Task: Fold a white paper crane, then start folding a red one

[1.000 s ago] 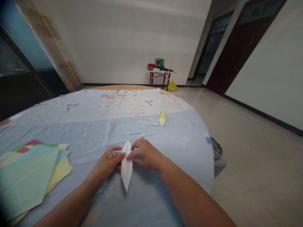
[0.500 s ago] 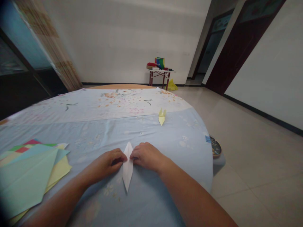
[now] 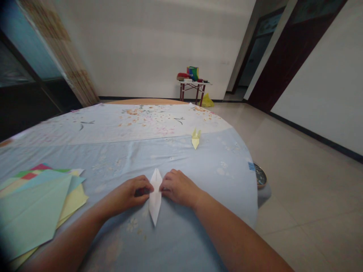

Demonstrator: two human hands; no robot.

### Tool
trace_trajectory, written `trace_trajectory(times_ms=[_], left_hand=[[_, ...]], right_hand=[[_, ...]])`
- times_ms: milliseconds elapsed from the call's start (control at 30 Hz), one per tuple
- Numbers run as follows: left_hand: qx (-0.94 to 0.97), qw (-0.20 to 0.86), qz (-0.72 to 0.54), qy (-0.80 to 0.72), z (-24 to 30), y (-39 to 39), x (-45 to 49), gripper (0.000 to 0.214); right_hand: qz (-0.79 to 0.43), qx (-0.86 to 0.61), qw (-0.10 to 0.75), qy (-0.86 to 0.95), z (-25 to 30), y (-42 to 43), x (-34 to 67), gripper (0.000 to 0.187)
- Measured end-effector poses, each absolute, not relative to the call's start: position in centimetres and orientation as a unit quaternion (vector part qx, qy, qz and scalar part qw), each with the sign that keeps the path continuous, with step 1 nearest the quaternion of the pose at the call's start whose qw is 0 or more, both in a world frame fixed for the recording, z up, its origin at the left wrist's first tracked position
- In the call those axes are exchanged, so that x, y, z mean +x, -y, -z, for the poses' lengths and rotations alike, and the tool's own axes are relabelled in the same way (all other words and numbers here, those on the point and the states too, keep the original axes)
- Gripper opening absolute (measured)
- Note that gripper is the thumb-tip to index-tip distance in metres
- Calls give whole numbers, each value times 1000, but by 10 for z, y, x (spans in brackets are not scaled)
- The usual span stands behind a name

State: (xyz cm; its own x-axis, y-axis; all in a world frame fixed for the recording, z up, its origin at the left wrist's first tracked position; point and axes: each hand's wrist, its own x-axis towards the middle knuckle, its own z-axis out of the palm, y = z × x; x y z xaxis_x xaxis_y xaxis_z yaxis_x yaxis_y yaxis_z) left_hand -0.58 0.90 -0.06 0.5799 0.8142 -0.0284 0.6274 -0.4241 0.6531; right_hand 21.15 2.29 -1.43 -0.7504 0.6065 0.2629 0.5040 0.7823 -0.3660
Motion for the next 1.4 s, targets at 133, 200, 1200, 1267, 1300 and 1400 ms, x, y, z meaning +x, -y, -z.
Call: trace_trajectory(times_ms=[133,200,1200,1267,1300,1400], left_hand=[[830,328,-141,-427,-2,-9,-7,14],[831,331,-137,-426,-2,-10,-8,15],[783,211,-93,-578,4,-7,12,32],[778,203,-89,-588,4,-6,14,31],[775,199,-87,-593,3,-6,14,30],[766,193,-82,-608,3,-4,15,29]], right_hand=[[-163,-298,196,920,15,-25,213,12],[-172,-307,203,914,15,-25,214,12],[-170,-429,188,867,21,-24,197,12],[-167,-433,186,866,21,-23,196,11],[-167,-436,185,865,21,-23,196,11],[-167,-443,188,860,21,-23,195,11]])
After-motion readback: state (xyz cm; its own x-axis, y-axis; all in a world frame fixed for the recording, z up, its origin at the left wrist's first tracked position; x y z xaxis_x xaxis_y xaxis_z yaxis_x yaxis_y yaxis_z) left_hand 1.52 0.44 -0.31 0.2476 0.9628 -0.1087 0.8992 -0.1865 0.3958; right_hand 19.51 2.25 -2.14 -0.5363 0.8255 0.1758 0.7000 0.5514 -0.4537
